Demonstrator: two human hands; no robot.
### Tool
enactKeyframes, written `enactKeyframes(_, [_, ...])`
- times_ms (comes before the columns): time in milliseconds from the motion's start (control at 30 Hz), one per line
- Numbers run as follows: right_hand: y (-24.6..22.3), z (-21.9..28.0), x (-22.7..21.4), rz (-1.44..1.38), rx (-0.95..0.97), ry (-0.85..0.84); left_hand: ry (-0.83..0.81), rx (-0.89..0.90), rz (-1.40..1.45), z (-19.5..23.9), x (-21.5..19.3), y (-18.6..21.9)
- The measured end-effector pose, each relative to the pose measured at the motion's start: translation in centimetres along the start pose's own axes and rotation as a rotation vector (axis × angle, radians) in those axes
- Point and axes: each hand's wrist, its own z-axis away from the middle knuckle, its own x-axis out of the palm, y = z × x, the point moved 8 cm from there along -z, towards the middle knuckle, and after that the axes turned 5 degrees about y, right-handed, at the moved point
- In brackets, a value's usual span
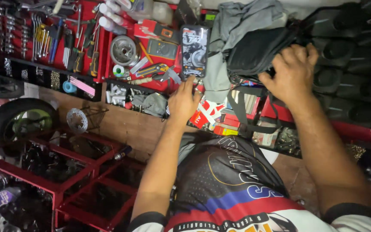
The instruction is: Scraping gasket residue from an engine block and cleaning the surface
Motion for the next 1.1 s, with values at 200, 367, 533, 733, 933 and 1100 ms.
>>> enactKeyframes(200, [0.1, 0.5, 0.5, 0.094, -0.007, -0.021, 0.04, 0.075, -0.073, -0.6, -0.5, 0.2])
enactKeyframes(367, [-0.3, 0.6, 0.0, 0.062, -0.005, 0.04, -0.023, 0.042, 0.058, -1.4, -1.8, -0.7])
enactKeyframes(533, [0.2, 2.4, 1.1, 0.098, 0.082, -0.075, 0.09, 0.166, 0.058, -1.8, -3.9, -2.2])
enactKeyframes(733, [0.1, 3.6, 1.4, 0.146, 0.186, -0.15, 0.114, 0.412, 0.104, -3.6, -6.2, -1.6])
enactKeyframes(933, [-0.5, 3.2, 1.0, 0.142, 0.254, -0.185, 0.063, 0.554, -0.019, -4.8, -5.4, -0.7])
enactKeyframes(1100, [-0.9, 3.1, 1.1, 0.204, 0.27, -0.197, 0.064, 0.468, -0.052, -5.5, -5.3, -2.3])
